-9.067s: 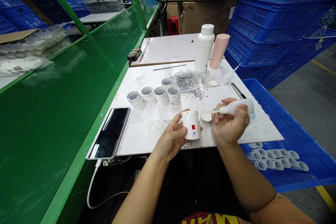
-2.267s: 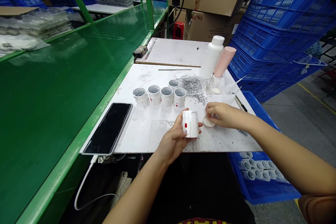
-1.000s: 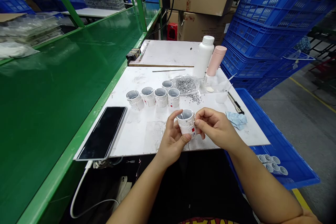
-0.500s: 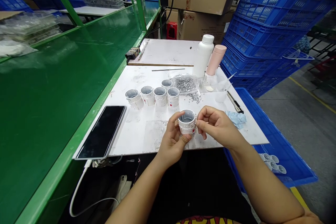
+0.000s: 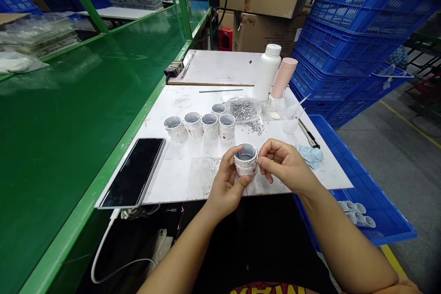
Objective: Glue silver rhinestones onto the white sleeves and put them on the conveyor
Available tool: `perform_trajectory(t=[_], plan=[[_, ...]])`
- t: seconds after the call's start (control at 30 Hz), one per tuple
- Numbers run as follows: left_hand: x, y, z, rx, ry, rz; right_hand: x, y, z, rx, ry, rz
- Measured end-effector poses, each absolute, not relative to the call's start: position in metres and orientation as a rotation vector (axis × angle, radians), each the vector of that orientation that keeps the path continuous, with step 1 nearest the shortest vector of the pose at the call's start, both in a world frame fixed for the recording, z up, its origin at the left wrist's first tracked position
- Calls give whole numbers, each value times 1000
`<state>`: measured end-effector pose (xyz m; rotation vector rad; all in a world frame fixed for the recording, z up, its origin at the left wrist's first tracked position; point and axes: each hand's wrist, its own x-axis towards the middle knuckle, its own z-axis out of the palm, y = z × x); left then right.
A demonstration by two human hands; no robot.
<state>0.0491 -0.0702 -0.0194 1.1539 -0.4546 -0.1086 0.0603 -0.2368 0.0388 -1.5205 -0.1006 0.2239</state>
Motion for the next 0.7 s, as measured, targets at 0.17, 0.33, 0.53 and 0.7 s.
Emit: perform_trajectory(t=[0.17,0.33,0.53,0.7], plan=[[50,-70,-17,1103,-388,-144,61,-230,38,-1532,-76,160],[50,-70,-12,1045,-345,-178,61,-226,40,-1551,-79,101],[54,-66,-8,894,-173,-216,76,-262,50,-1799,-71,-302],[58,-64,-4,842,-53,-246,120,-287,41,-2421,-269,-386]])
